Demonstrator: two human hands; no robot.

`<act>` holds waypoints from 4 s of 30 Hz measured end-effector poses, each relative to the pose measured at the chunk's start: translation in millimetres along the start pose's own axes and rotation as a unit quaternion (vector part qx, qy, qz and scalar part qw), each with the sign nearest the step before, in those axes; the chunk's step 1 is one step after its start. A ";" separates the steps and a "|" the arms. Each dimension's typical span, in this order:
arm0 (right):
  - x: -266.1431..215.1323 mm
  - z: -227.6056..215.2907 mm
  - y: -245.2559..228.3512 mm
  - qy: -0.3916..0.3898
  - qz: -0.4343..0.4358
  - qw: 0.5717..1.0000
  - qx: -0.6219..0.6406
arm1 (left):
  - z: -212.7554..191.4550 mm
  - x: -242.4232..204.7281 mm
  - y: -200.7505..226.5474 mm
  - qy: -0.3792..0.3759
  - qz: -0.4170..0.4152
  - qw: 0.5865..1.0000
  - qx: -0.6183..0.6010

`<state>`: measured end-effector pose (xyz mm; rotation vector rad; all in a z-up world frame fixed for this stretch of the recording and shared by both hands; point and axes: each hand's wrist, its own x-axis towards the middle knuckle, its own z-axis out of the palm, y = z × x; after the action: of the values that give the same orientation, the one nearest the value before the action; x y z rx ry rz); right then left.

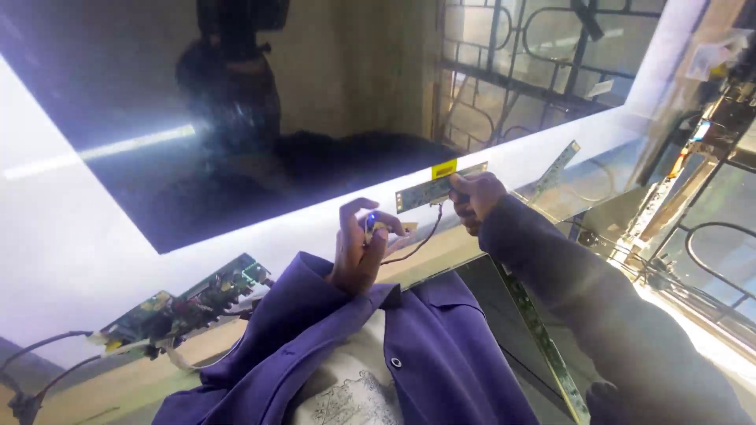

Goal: The person manipulates circuit boards and ribbon cables attached to a large flat-panel display. The person uses their hands to press connectors into place and secure adhesive strips on the electronics.

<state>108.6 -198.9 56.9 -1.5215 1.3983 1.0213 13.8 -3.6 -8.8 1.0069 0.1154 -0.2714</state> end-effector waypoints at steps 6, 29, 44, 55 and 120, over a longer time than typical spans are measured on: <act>7.7 -6.0 10.0 -0.049 -0.070 0.996 -0.001 | -0.3 6.6 5.3 0.021 0.007 0.999 -0.034; 41.6 -17.1 207.3 -0.140 -0.213 0.945 0.205 | -0.4 14.9 -16.9 -0.012 0.081 0.996 0.019; 51.3 -21.4 194.6 -0.138 -0.232 0.939 0.212 | 6.7 15.2 -11.9 -0.020 0.084 0.994 0.064; 54.9 -20.8 193.5 -0.155 -0.241 0.932 0.223 | 8.8 18.5 -6.2 -0.019 0.078 0.996 0.039; -117.6 326.8 101.7 0.049 -0.638 0.421 -0.643 | -312.0 -80.4 159.0 0.056 -0.140 0.692 0.705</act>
<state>-12.1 142.2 51.3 -2.7669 -1.2194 0.7423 -10.2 354.4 -27.0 2.5820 0.1727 -0.6109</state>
